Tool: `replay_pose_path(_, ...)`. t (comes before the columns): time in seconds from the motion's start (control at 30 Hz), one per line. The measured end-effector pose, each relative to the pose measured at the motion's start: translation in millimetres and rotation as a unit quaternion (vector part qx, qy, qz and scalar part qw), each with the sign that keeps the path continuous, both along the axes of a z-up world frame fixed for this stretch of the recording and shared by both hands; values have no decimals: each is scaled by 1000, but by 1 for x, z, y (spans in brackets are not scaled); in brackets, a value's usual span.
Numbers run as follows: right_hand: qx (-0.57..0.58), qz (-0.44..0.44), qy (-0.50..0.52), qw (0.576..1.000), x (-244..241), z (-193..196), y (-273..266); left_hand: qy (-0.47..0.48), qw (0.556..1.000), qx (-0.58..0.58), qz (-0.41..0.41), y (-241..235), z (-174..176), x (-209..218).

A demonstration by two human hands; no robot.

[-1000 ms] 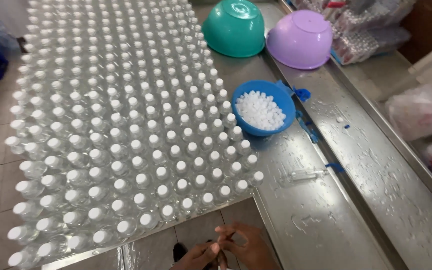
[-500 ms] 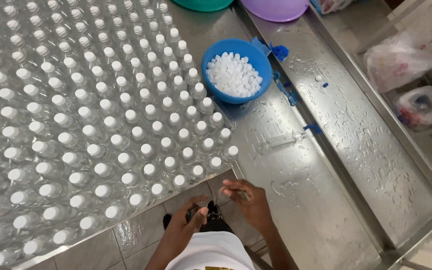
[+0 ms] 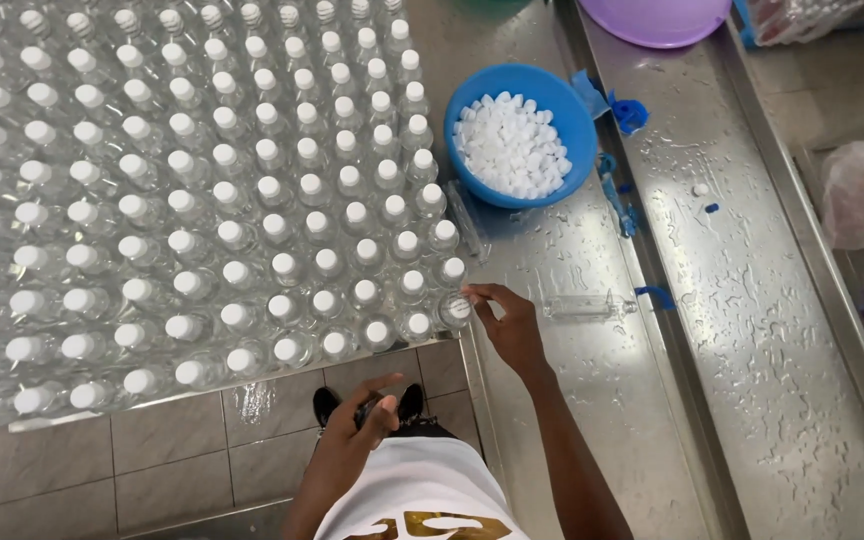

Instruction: The person stands at a metal table filled with rows of empty plastic bottles. They repeatedly pick up white bottle caps from a blue bowl and screw them onto the bottles by hand.

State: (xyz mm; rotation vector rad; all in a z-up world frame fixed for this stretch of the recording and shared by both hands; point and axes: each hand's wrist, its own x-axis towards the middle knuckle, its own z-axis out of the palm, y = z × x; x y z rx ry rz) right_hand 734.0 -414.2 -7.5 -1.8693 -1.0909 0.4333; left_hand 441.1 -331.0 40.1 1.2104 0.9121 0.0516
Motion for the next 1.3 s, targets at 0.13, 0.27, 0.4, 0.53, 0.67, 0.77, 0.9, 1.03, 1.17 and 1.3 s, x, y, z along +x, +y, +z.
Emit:
replay_pose_path(0.13, -14, 38, -1, 999, 5, 1, -8, -4, 999, -5, 46, -5, -5, 2)
replay_pose_path(0.27, -54, 28, 45, 997, 0, 1, -10, -15, 998, -9, 55, -9, -5, 5)
replay_pose_path(0.4, -81, -30, 45, 995, -5, -14, -6, -30, 998, -18, 61, -8, 0, 12)
replay_pose_path(0.53, 45, -49, 9, 998, -12, -18, -6, -4, 1000, -7, 22, -7, 1, 15)
replay_pose_path(0.67, 45, -27, 19, 998, -9, -23, -9, -1, 1000, -21, 20, -3, -3, 18)
replay_pose_path(0.77, 0, -17, -12, 1000, -12, -37, -11, -21, 1000, -18, 10, -1, -2, 18)
replay_pose_path(0.9, -12, 8, -71, 997, -10, -41, -11, -14, 1000, -5, -5, 3, 2, 22)
replay_pose_path(1.03, -66, 32, -67, 995, -4, -34, -7, -74, 996, -42, -1, 8, -9, 23)
replay_pose_path(1.17, -84, 44, -52, 994, -2, -31, -8, -98, 977, -186, 45, 16, 6, 26)
replay_pose_path(1.3, -97, 40, -34, 994, -5, -21, -13, -183, 926, -321, 83, 22, -9, 30)
